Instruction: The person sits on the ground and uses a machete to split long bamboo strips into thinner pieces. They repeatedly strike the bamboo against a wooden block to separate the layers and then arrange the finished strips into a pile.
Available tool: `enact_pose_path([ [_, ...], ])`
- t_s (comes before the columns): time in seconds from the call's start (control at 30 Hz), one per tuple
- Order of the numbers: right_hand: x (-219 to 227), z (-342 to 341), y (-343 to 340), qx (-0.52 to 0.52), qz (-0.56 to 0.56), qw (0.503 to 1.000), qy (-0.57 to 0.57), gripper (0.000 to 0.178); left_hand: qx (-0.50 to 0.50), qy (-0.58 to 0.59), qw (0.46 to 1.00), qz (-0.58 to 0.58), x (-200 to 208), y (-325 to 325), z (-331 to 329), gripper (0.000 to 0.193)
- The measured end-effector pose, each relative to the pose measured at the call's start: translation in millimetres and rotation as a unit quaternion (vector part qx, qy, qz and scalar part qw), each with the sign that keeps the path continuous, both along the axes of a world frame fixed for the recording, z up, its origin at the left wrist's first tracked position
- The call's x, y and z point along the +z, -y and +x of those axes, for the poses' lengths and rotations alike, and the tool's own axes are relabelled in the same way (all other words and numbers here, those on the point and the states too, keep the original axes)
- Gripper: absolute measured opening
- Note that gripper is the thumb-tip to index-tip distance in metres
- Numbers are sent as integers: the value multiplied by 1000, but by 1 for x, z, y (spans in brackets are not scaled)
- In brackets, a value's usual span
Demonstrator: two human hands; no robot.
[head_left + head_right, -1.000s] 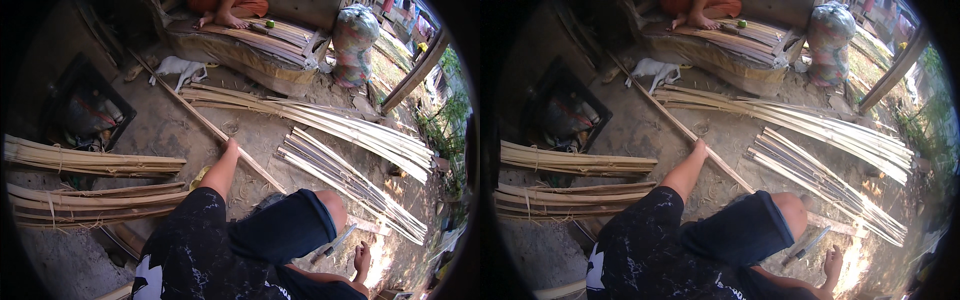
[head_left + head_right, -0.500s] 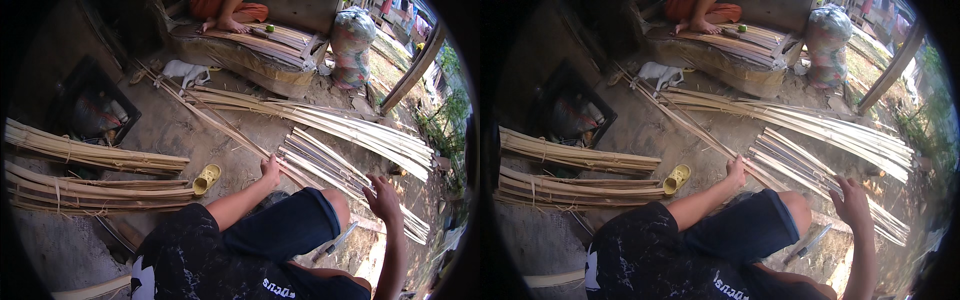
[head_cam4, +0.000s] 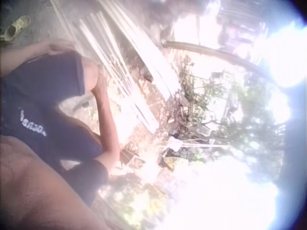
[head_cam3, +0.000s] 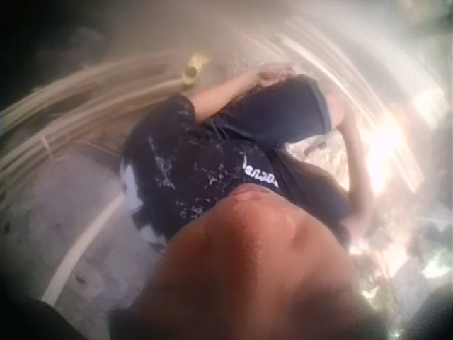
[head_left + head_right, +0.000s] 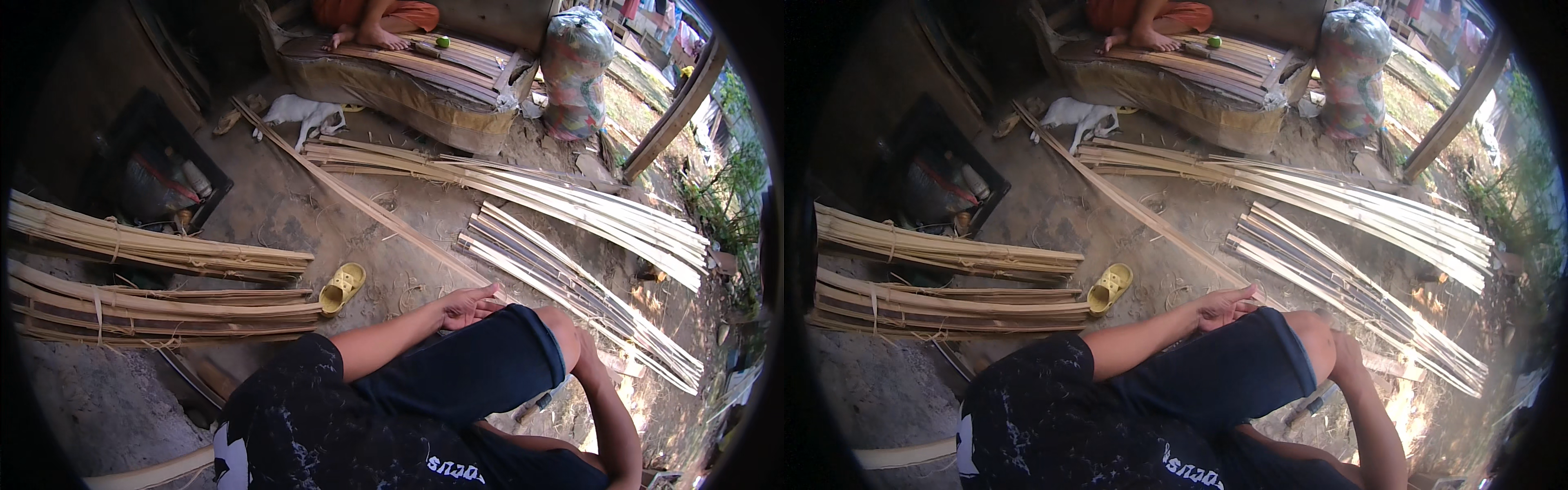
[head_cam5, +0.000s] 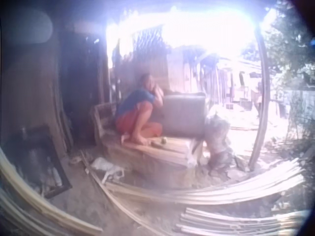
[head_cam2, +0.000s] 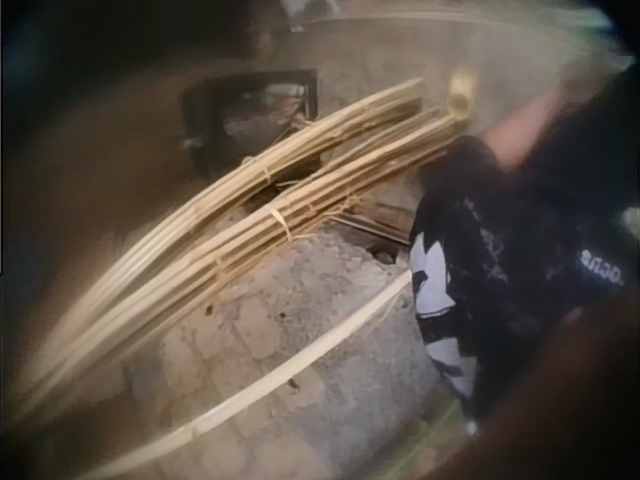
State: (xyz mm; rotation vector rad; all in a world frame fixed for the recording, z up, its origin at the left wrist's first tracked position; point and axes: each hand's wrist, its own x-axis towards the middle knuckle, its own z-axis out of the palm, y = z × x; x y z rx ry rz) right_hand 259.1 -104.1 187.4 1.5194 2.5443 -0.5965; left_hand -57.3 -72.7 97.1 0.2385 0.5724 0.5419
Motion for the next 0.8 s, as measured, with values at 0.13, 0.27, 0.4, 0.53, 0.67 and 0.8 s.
enact_pose_path([
  [0.13,14,-1,11,0,79,996,32,25,150,-52,986,-43,-39,13,-63,120],
  [0.27,33,19,27,-30,203,978,-17,26,447,-41,890,-83,-52,-23,-144,133],
  [0.4,27,53,51,-16,178,981,72,27,576,-7,814,-78,-41,-67,-195,126],
  [0.53,16,68,66,-42,146,987,59,28,618,3,783,-66,-60,-100,-218,86],
  [0.67,27,75,67,-124,138,980,69,31,612,-99,784,-17,-77,-108,-190,55],
  [0.8,57,50,44,-142,255,956,38,56,604,-166,764,-155,-42,-100,-116,29],
])
